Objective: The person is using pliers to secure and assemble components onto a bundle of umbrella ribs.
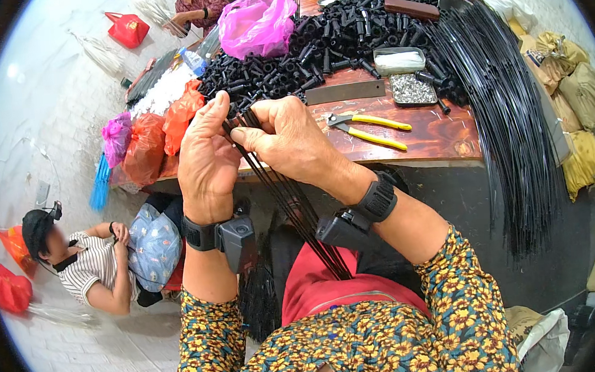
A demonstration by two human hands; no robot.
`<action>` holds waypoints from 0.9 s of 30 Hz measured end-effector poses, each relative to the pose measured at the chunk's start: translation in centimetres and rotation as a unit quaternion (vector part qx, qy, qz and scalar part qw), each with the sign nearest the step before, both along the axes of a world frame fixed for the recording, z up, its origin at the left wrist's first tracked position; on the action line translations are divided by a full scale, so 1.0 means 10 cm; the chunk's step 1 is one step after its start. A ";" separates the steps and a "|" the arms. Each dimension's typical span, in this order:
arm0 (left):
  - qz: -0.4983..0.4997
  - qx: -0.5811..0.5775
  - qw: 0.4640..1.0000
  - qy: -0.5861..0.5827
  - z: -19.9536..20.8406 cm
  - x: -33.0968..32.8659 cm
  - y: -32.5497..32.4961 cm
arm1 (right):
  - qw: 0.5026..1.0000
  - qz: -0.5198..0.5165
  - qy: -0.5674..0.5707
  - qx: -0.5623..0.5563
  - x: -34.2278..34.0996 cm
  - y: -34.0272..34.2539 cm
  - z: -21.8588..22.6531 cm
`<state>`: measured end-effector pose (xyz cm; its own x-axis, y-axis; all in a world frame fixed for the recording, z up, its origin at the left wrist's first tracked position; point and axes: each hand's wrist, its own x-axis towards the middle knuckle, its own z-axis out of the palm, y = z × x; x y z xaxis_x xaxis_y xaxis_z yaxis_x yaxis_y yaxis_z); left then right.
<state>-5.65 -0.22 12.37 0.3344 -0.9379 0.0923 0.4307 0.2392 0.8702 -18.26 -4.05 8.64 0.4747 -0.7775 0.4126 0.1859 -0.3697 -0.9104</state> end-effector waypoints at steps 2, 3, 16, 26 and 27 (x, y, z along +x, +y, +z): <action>-0.012 0.000 1.000 -0.007 -0.03 0.05 -0.01 | 1.000 0.014 -0.016 0.011 0.01 0.00 0.00; -0.014 0.006 1.000 -0.009 -0.04 0.06 0.00 | 1.000 0.010 -0.007 0.008 0.02 -0.01 -0.01; -0.092 0.034 0.991 -0.086 -0.04 0.29 0.08 | 0.998 -0.020 -0.051 -0.006 0.11 -0.07 -0.08; -0.095 -0.060 0.989 -0.099 -0.18 0.28 0.17 | 0.978 0.163 -0.048 0.118 -0.08 -0.08 0.00; -0.092 -0.060 0.988 -0.104 -0.18 0.28 0.17 | 0.980 0.154 -0.049 0.114 -0.07 -0.08 -0.03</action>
<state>-2.83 1.51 10.56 0.1205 -0.9592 0.2558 0.2910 0.2805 0.9147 -18.93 -4.84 8.33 0.6679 -0.6808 0.3007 0.3483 -0.0711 -0.9347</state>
